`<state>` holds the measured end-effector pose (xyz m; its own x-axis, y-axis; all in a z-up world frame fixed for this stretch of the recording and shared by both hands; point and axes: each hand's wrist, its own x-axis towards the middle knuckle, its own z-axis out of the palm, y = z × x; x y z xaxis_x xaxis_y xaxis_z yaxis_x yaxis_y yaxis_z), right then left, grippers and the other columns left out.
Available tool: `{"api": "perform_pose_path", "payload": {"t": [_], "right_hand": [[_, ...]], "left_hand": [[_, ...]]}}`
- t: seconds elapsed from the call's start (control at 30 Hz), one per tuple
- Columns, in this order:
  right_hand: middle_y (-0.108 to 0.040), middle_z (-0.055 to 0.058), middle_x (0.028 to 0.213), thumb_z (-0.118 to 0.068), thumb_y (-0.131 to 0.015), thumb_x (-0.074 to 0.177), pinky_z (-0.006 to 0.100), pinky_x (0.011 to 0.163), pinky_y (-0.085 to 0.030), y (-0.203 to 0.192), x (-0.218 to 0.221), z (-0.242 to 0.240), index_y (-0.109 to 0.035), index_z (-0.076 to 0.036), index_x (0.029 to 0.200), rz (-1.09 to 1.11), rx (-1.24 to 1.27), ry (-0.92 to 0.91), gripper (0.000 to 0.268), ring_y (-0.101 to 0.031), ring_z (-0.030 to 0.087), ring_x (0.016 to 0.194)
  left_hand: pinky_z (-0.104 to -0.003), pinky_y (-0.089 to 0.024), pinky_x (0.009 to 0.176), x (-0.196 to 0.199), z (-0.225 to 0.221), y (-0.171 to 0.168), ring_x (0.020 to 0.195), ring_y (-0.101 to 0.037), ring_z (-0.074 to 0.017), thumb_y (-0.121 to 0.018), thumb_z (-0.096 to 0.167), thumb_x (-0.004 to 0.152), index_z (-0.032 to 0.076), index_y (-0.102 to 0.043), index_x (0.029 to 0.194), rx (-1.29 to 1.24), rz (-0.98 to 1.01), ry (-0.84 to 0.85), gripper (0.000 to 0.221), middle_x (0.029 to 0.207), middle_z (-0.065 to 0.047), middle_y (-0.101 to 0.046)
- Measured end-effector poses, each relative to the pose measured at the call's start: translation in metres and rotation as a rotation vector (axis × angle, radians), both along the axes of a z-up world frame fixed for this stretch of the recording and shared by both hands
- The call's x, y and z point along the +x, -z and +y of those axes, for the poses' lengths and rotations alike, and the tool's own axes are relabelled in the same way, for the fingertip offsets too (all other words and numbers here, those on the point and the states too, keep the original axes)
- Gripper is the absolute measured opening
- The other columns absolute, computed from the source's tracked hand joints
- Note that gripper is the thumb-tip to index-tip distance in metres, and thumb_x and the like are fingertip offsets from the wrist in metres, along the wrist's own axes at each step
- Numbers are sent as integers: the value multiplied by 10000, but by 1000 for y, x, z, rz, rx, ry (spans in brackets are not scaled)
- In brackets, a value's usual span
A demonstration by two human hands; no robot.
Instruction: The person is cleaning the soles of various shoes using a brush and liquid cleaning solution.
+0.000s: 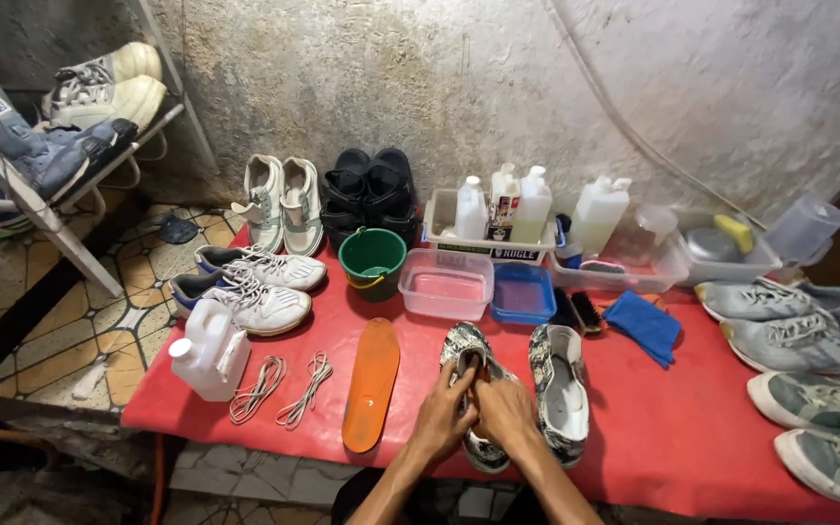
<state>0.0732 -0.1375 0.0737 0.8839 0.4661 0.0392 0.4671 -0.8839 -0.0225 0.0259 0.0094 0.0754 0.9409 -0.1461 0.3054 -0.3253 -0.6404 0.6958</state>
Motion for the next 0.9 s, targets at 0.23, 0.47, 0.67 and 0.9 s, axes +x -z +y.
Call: {"api": "perform_pose_path", "payload": {"t": [0.23,0.47,0.67,0.9], "right_hand": [[-728,120,763,-92,-766,751,500,826,-568,-13,-2,5,-648,-111,865,77,-11,67,165,-722,358,713],[-683,34,883,-113,-463,974,438,816,-523,-32,-19,-3,-558,-169,949,188,561,186,114,-629,206,775],[-716,29,861,-141,-518,1001,371,725,-628,-33,-17,-5,-542,-102,1229,256,576,210,233,-686,168,715],[-743,130,1155,-240,-651,919,542,917,-532,-49,-19,-8,-625,-214,1317,322,282,127,399,-698,391,1052]], "left_hand": [[-563,-569,929,-2,1,-18,1341,-499,-481,-727,92,860,137,-376,1570,-16,74,44,793,1650,-205,-249],[-406,-637,862,0,3,-10,1126,-636,-289,-633,83,854,59,-403,1542,-225,113,26,726,1435,-116,-400],[-545,-498,1003,-3,5,-7,1377,-340,-350,-577,123,904,160,-296,1604,-261,202,22,755,1585,-159,-185],[-471,-568,1024,5,5,14,1455,-440,-345,-582,156,916,162,-321,1593,-281,233,10,725,1691,-166,-100]]}}
